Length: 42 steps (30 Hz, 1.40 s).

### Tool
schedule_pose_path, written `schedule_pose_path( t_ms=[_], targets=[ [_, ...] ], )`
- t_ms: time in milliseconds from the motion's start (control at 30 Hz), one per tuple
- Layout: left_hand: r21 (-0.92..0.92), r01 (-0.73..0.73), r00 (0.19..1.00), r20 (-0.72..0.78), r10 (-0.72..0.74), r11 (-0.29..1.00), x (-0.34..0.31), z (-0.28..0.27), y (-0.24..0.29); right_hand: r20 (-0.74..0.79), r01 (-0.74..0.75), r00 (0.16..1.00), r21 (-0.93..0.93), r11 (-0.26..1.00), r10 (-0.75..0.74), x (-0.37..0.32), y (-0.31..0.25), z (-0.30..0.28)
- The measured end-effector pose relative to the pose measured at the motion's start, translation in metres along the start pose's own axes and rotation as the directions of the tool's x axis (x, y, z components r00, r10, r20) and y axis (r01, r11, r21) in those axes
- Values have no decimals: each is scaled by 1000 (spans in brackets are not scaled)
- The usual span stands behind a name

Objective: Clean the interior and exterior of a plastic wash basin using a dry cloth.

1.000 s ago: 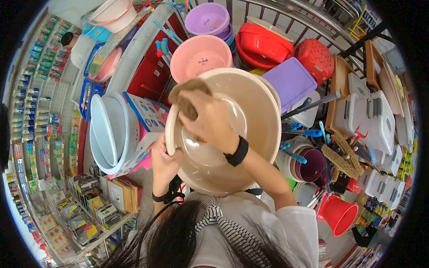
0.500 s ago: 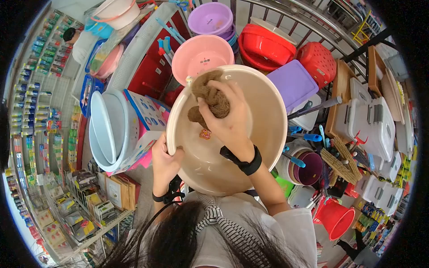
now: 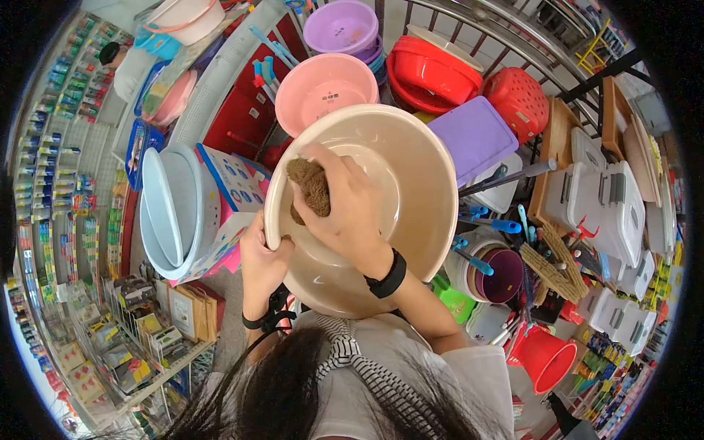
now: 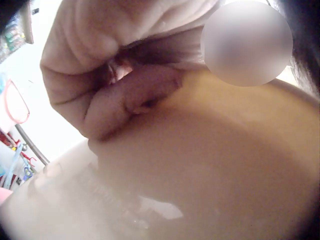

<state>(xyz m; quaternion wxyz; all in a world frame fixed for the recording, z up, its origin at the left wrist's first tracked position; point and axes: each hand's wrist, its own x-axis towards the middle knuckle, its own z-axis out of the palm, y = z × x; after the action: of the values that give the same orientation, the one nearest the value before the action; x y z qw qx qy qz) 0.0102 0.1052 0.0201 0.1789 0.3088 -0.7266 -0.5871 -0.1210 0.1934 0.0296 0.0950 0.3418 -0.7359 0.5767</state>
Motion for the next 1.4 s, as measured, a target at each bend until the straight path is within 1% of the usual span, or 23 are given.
schedule_pose_path(
  t_ms=[67, 133, 200, 267, 367, 433, 500, 567, 633, 733, 800, 867, 967, 1033, 1067, 1133, 1167, 1200, 1267, 1300, 1333, 1367, 1400],
  targets=[
    [63, 8, 1000, -1, -8, 998, -1, -1, 3, 16, -10, 1000, 33, 999, 10, 1, 2, 2],
    [75, -6, 1000, -8, 7, 997, -2, -1, 6, 17, 149, 989, -67, 987, -149, 1, 11, 7],
    [85, -23, 1000, -12, 24, 996, -2, -1, 12, 36, 150, 988, -66, 987, -148, 5, 6, 4],
    [180, -44, 999, -17, 47, 983, -3, 0, 20, 54, 149, 988, -65, 987, -146, 9, 1, 2],
    [166, -71, 997, 0, 72, 984, -6, 0, 20, 70, 211, 976, -65, 975, -206, 13, -5, -3],
    [176, -78, 997, 4, 78, 981, -8, 0, 22, 154, 237, 962, -67, 969, -224, 17, -10, -9],
    [185, -79, 997, 11, 79, 979, -9, 1, 26, 160, 241, 961, -91, 966, -225, 22, -8, -11],
    [193, -28, 999, 49, 19, 981, -8, 2, 33, 170, 250, 959, -116, 961, -228, 23, -7, -12],
    [202, -34, 998, 52, 24, 979, -9, 1, 26, 142, 233, 964, -33, 972, -226, 21, -7, -11],
    [217, -44, 998, 58, 32, 975, -9, 0, 22, 177, 238, 957, -15, 971, -232, 13, -12, -9],
    [223, -60, 997, 68, 46, 973, -9, 0, 22, 154, 221, 965, -45, 974, -212, 19, -6, -8],
    [212, -91, 996, 32, 86, 973, -9, 3, 22, 139, 209, 970, -71, 975, -198, 21, -4, -8],
    [161, -96, 995, 12, 95, 982, -10, 3, 15, 159, 250, 957, -14, 968, -244, 18, -8, -7],
    [174, -100, 995, 19, 98, 980, -11, 2, 14, 231, 270, 938, -24, 963, -257, 17, -8, -8],
    [187, -100, 995, 24, 97, 977, -11, 1, 14, 231, 267, 939, -27, 963, -254, 19, -6, -7],
    [204, -74, 997, 47, 66, 976, -15, -3, 14, 167, 217, 964, -37, 975, -208, 22, 0, -5],
    [223, -54, 997, 65, 41, 973, -15, -4, 14, 124, 247, 961, 16, 969, -248, 17, 1, -1],
    [223, -58, 997, 61, 45, 973, -13, -4, 13, 123, 253, 960, 19, 967, -253, 14, -1, -2],
    [90, -70, 997, -21, 73, 993, -12, -2, 6, 255, 223, 936, 101, 970, -242, 8, -5, -4],
    [90, -72, 997, -18, 74, 993, -12, -2, 4, 247, 217, 936, 151, 964, -250, 12, -2, -6],
    [72, -83, 996, -15, 85, 994, -13, -2, 3, 246, 218, 937, 150, 964, -250, 13, 1, -8],
    [56, -95, 995, -13, 96, 994, -13, -3, 3, 105, 100, 988, 118, 988, -113, 13, 4, -8],
    [57, -96, 995, -15, 97, 994, -13, -4, 3, -41, -22, 999, 107, 994, 27, 13, 8, -8]
  ],
)
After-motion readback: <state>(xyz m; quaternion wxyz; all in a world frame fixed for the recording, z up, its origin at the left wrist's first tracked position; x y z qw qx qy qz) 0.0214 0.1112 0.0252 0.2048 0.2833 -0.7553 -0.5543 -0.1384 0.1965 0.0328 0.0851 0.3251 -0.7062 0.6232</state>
